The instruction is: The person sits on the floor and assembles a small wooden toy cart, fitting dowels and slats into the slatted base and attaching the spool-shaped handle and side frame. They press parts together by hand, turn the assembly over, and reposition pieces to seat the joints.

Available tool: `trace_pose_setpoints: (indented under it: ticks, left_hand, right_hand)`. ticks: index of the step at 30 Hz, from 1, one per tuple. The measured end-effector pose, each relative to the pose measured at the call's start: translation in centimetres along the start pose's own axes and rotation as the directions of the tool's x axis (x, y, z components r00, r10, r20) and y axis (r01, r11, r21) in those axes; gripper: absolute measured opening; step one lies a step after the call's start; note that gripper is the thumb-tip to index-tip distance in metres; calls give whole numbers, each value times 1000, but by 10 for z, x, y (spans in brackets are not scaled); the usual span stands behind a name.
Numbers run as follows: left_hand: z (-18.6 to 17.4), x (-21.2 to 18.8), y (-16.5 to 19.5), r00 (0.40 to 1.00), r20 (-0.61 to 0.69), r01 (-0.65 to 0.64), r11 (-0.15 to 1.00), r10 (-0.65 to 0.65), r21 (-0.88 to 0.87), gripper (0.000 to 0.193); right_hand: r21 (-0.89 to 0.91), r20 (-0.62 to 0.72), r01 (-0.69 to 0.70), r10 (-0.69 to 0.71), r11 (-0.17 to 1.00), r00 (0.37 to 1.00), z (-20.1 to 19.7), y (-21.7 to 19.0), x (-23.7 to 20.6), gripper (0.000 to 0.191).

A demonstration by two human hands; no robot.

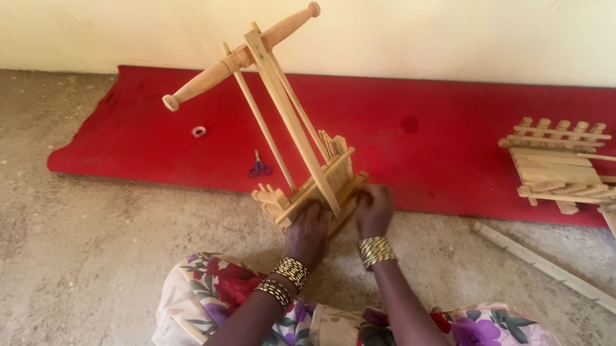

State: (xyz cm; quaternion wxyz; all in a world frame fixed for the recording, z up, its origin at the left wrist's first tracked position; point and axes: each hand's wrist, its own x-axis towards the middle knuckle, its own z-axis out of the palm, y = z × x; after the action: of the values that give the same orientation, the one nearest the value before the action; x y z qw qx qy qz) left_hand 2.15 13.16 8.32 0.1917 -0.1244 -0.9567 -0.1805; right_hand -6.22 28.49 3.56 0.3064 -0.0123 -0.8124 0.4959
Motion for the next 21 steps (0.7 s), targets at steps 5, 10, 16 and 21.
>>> trace_pose_setpoints:
  ticks: [5,10,16,21]
  left_hand:
    - [-8,11,-9,994,-96,-60,998,58,-23,22]
    - [-13,11,-18,1000,14,4,999,-3,-51,19]
    - [-17,9,-21,998,-28,-50,997,49,-58,22]
    - [-14,12,-21,1000,2,-29,999,29,-44,21]
  right_hand:
    - [140,74,-105,95,985,993,4,-2,-6,6]
    - [174,88,-91,77,980,993,17,-11,-37,5]
    - [167,75,-324,316,931,946,19,0,26,12]
    - [89,59,-139,134,986,989,7,-12,30,11]
